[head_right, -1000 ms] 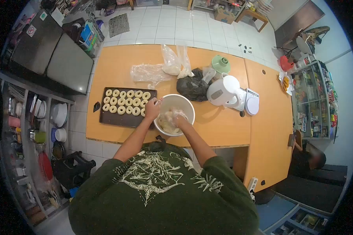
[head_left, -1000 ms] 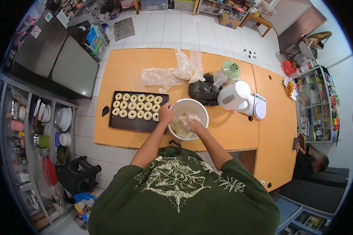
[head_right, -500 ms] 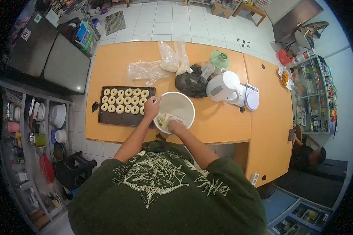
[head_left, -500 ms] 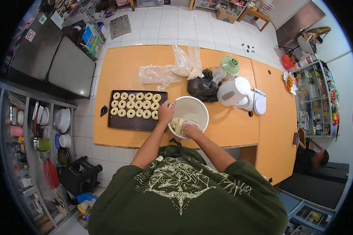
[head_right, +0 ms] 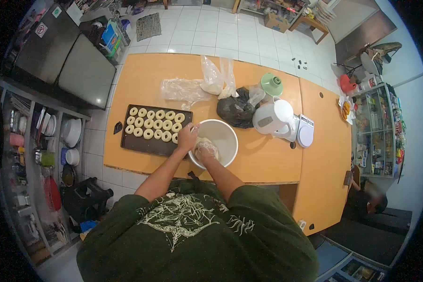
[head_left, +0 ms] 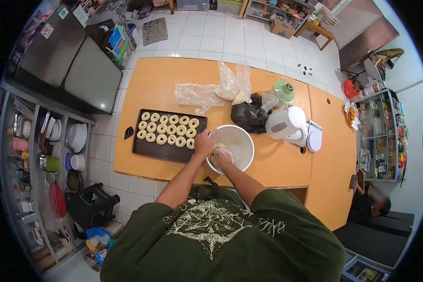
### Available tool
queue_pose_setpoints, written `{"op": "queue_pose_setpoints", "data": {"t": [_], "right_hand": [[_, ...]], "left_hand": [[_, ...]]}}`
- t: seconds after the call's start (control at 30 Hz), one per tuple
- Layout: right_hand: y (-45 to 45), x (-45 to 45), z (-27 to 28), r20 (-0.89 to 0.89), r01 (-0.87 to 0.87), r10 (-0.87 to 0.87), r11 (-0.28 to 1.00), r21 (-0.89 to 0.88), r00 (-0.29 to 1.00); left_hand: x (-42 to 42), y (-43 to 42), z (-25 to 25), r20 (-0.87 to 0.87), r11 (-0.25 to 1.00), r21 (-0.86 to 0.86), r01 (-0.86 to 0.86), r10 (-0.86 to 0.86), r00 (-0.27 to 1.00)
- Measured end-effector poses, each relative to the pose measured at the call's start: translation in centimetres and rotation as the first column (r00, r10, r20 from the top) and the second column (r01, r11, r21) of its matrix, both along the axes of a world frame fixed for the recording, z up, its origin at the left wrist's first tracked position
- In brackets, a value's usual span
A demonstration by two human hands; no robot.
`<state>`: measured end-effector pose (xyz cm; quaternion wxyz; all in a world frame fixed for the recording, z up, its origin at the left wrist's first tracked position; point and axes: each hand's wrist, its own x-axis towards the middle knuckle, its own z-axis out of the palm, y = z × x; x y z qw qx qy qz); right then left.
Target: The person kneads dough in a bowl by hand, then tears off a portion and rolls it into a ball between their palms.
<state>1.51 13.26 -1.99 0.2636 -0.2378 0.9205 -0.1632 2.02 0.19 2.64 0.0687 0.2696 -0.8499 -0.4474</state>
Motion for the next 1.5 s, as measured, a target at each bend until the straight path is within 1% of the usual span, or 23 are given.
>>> {"op": "queue_pose_setpoints", "data": {"t": [0.17, 0.23, 0.27, 0.33, 0.37, 0.43, 0.47, 0.5, 0.57, 0.6, 0.67, 0.7, 0.77, 0.87, 0.93, 1.0, 1.07, 1.17, 1.27, 1.3, 1.37, 1.4, 1.5], "right_hand": [[-0.8, -0.3, 1.1, -0.042, 0.065, -0.063, 0.996, 0.055, 0.997], [-1.0, -0.9, 1.9, 0.080, 0.022, -0.026, 0.998, 0.061, 0.996], [-0.6, -1.2, 2.4, 0.080, 0.017, -0.023, 0.998, 0.065, 0.997], [1.7, -2.0, 4.3, 0.485, 0.269, -0.111, 0.925, -0.269, 0.868], [3.2, -2.8, 4.5, 0.479, 0.263, -0.109, 0.927, -0.266, 0.871], [5.9, -4.3, 2.5, 0.164, 0.120, -0.104, 0.989, -0.092, 0.981], [6.8, -4.7, -1.1, 0.171, 0.122, -0.106, 0.988, -0.090, 0.980], [7.7, -5.6, -6.0, 0.165, -0.129, 0.119, 0.990, 0.056, 0.979], [7.7, -5.4, -7.8, 0.191, -0.365, 0.329, 0.910, 0.196, 0.925], [6.7, -4.3, -6.4, 0.300, -0.032, 0.001, 0.995, 0.097, 0.954], [5.5, -4.2, -6.1, 0.429, 0.313, -0.296, 0.949, 0.032, 0.853], [5.2, -4.8, -6.5, 0.388, 0.243, -0.295, 0.954, 0.177, 0.873], [5.5, -5.3, -7.2, 0.333, 0.173, -0.284, 0.930, 0.326, 0.899], [5.4, -3.3, -5.0, 0.277, 0.072, -0.113, 0.986, 0.153, 0.954], [5.0, -1.9, -2.4, 0.002, 0.134, -0.137, 0.972, 0.195, 0.991], [5.2, -1.4, -1.4, -0.144, 0.175, -0.147, 0.962, 0.208, 0.979], [6.6, -2.2, -3.4, 0.080, 0.198, -0.188, 0.969, -0.148, 0.979], [4.8, -2.9, 7.6, 0.095, 0.153, -0.144, 0.983, -0.099, 0.985], [5.2, -3.1, 6.5, -0.047, 0.069, -0.075, 0.990, -0.123, 0.996], [5.0, -2.5, 7.1, -0.043, 0.069, -0.075, 0.990, -0.120, 0.996], [3.8, -0.7, 9.1, -0.347, 0.008, 0.013, 0.998, 0.060, 0.938], [3.9, -0.3, 6.9, -0.371, 0.005, 0.036, 0.994, 0.109, 0.928], [3.8, 0.8, 6.3, -0.302, -0.028, 0.060, 0.994, 0.109, 0.951]], "left_hand": [[-0.1, 0.1, -0.4, -0.007, 0.999, 0.031, -0.022, 0.022, 1.000], [-0.3, -0.1, 0.1, -0.002, 0.998, 0.051, -0.035, 0.035, 0.999], [-0.3, -0.2, 0.3, 0.027, 0.998, 0.054, -0.041, 0.039, 0.999], [0.0, 0.2, 0.4, 0.055, 0.997, 0.064, -0.040, 0.037, 0.998], [-0.1, 0.2, 0.4, 0.065, 0.997, 0.057, -0.051, 0.047, 0.997], [-0.1, 0.1, 0.5, 0.079, 0.996, 0.048, -0.070, 0.067, 0.995], [0.1, 0.3, 0.6, 0.055, 0.994, 0.065, -0.084, 0.080, 0.995], [0.1, 0.4, 0.7, 0.028, 0.992, 0.081, -0.093, 0.091, 0.995], [0.0, 0.4, 0.4, 0.024, 0.994, 0.056, -0.091, 0.090, 0.996], [-0.1, 0.5, 0.2, 0.018, 0.995, 0.033, -0.097, 0.097, 0.995], [-0.2, 0.5, -0.4, -0.022, 0.994, 0.025, -0.108, 0.108, 0.994], [0.0, 0.5, -0.5, -0.058, 0.993, 0.022, -0.116, 0.117, 0.991], [0.0, 0.4, -0.8, -0.064, 0.995, 0.024, -0.100, 0.102, 0.993], [-0.3, 0.2, -1.6, -0.089, 0.995, 0.040, -0.088, 0.092, 0.992], [-0.4, 0.1, -2.0, -0.101, 0.996, 0.049, -0.079, 0.084, 0.991], [-0.5, 0.0, -1.7, -0.097, 0.996, 0.066, -0.068, 0.074, 0.993], [-0.3, 0.1, -1.5, -0.094, 0.993, 0.094, -0.067, 0.075, 0.993], [-0.6, -0.1, -1.5, -0.044, 0.996, 0.070, -0.055, 0.058, 0.997], [-0.3, 0.0, -1.1, -0.060, 0.997, 0.052, -0.051, 0.054, 0.997], [-0.2, 0.1, -0.7, -0.055, 0.997, 0.054, -0.051, 0.054, 0.997], [-0.2, 0.1, -0.5, -0.042, 0.996, 0.065, -0.067, 0.070, 0.997], [-0.3, 0.2, -0.8, -0.036, 0.996, 0.066, -0.066, 0.068, 0.997], [-0.3, 0.2, -1.9, -0.072, 0.994, 0.077, -0.083, 0.088, 0.993]]}}
